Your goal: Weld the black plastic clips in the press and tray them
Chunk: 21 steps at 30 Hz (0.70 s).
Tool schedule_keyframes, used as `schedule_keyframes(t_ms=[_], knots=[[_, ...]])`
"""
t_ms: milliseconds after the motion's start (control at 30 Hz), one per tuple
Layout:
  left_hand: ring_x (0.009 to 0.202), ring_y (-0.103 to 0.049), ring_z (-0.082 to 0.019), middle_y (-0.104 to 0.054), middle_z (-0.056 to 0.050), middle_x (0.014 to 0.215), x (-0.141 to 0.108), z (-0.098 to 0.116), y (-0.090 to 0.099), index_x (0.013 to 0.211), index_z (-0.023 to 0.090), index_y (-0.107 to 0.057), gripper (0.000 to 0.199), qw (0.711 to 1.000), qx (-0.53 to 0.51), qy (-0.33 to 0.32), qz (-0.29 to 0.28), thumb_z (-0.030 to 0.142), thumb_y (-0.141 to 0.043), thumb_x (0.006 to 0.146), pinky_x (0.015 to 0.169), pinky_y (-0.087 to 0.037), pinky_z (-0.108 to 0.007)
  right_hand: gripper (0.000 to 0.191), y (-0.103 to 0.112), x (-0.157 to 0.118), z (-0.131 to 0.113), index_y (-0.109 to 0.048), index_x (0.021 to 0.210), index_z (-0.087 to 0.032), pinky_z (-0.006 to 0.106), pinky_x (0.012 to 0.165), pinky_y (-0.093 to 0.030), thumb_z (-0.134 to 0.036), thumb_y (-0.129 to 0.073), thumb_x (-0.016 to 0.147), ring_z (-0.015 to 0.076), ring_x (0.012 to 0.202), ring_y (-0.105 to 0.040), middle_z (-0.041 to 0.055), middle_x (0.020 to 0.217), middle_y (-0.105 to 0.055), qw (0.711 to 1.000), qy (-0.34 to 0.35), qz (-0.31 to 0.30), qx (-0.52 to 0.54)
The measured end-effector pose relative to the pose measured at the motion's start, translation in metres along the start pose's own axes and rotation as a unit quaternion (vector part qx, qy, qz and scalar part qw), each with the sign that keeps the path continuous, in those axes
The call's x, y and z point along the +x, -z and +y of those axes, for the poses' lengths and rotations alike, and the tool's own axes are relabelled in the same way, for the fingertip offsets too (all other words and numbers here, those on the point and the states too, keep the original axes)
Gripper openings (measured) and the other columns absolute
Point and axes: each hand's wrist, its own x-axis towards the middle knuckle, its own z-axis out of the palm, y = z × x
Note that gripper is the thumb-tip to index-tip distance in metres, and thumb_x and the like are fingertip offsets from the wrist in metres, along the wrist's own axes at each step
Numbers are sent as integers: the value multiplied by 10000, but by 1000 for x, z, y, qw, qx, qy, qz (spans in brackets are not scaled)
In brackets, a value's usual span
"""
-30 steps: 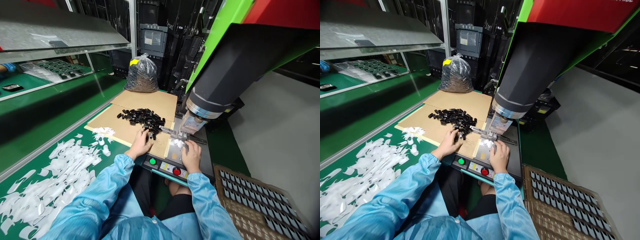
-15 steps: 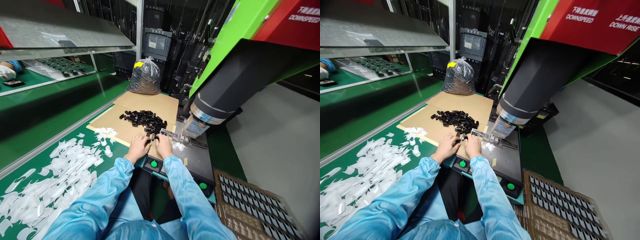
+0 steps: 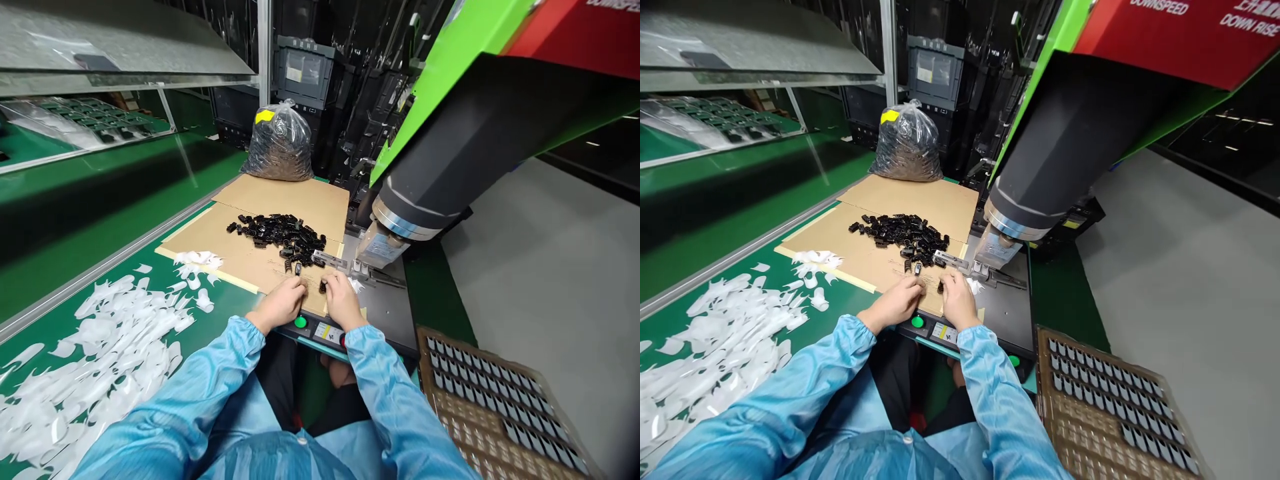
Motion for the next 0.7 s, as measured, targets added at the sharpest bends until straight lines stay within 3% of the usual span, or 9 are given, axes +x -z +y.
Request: schedule_keyframes(t_ms=[67, 167, 267, 400, 567, 700], knots=[[1155, -629, -245, -641, -112, 1156, -3, 4, -1, 1115, 213, -651, 260, 1000, -18, -11, -9, 68, -466, 1004, 1052, -577, -430, 293, -4, -9, -4, -663, 1299, -193, 400, 1038, -480, -218, -516, 1046, 280, 1163, -581, 139, 1277, -611, 999, -33, 38, -7], [1240, -622, -240, -637, -111, 1227, -6, 5, -3, 1207, 227, -623, 292, 999, -41, -9, 0, 85, -445, 1024, 1106, -564, -441, 311, -9, -18, -11, -665, 1297, -189, 442, 1015, -489, -316, -631, 1015, 312, 1131, -578, 148, 1240, -620, 996, -68, 31, -47], [1347, -578, -275, -607, -125, 1338, -9, 1, -4, 1301, 238, -590, 269, 999, -14, 24, 47, 204, -536, 1040, 1153, -533, -489, 257, -13, -20, -15, -698, 1256, -213, 441, 981, -485, -281, -616, 1023, 303, 1074, -582, 128, 1157, -647, 995, -73, 10, -72], [1202, -632, -299, -664, -101, 1172, -15, -5, -5, 1243, 243, -630, 232, 993, 62, 78, 61, 359, -590, 1046, 1059, -559, -509, 296, -12, -25, -11, -723, 1261, -233, 411, 964, -485, -190, -523, 1047, 279, 1055, -596, 105, 1104, -672, 997, -59, 23, -50], [1091, -660, -286, -717, -72, 1082, -16, -2, -8, 1194, 252, -649, 201, 994, 68, 72, 52, 383, -571, 1062, 1002, -556, -486, 325, 8, -39, 22, -726, 1288, -251, 394, 983, -509, -208, -509, 1050, 267, 1070, -627, 95, 1172, -697, 988, -113, 105, 8], [1018, -688, -270, -736, -65, 1049, 8, 8, -19, 1098, 254, -673, 161, 996, 32, 64, 60, 371, -571, 1055, 922, -568, -449, 320, 31, -40, 62, -733, 1276, -238, 394, 1007, -511, -219, -531, 1028, 277, 1105, -636, 105, 1203, -707, 970, -173, 171, 0]])
